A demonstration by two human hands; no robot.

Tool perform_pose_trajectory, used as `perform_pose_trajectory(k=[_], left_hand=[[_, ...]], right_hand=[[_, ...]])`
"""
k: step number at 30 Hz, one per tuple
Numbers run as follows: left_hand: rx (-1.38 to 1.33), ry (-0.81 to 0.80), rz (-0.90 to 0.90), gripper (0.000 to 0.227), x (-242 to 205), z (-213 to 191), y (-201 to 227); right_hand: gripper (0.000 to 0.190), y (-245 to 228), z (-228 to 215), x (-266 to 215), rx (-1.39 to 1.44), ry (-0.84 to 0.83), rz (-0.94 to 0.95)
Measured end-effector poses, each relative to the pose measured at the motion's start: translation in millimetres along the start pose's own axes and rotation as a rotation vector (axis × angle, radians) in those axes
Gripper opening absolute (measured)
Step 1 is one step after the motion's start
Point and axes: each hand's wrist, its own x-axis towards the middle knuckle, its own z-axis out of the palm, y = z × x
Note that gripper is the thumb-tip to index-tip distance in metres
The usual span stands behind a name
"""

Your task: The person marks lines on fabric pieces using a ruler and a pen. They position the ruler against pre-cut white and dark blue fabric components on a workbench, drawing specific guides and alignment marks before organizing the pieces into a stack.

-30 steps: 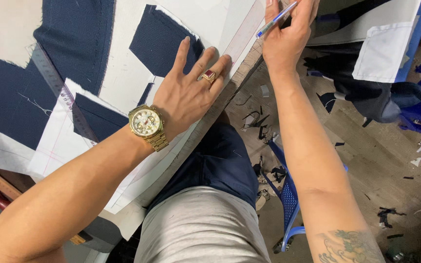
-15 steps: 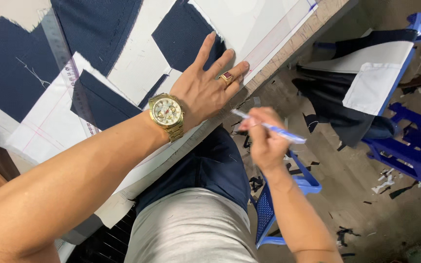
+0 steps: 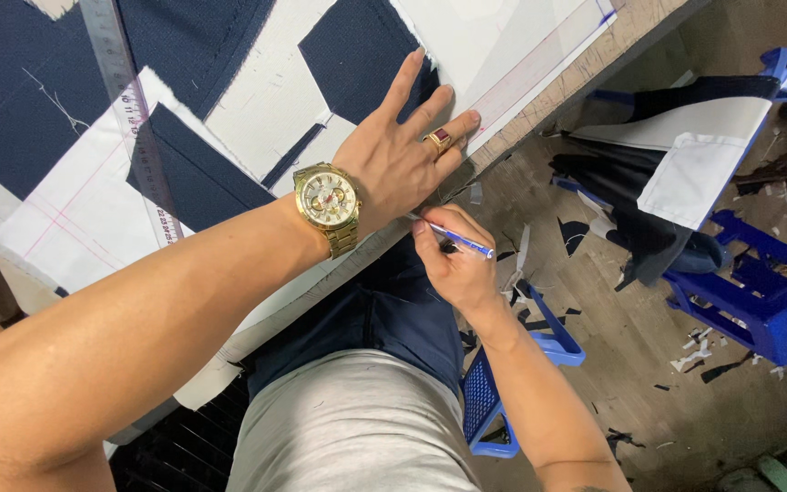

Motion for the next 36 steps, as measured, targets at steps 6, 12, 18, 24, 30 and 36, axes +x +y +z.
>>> perform_pose_trajectory(k=[6, 12, 18, 24, 30, 36], left_hand=[[-0.007, 0.005, -0.004, 0.068, 1.6, 2.2, 0.5], [-0.009, 0.005, -0.007, 0.068, 2.3, 2.7, 1.4], [-0.026, 0.030, 0.000, 0.059, 4.2, 6.1, 0.3], [-0.033, 0.060, -0.019, 0.069, 3.3, 5.9, 0.8], [-0.026, 0.032, -0.022, 0.070, 3.2, 4.5, 0.6], [-0.008, -0.099, -0.002, 0.078, 0.4, -9.4, -0.7]], right_hand=[[0.010, -2.4, -1.1, 3.7, -0.006, -0.021, -0.032], [0.010, -2.7, -1.6, 3.9, 0.008, -0.014, -0.041], [0.006, -7.2, 0.1, 7.5, -0.012, -0.018, -0.093], [0.011, 28.3, -8.4, 15.2, -0.035, -0.079, -0.087], [0.016, 13.5, -26.4, 28.8, -0.168, 0.088, -0.230], [0.005, 0.9, -0.5, 5.0, -0.072, -0.113, -0.501]])
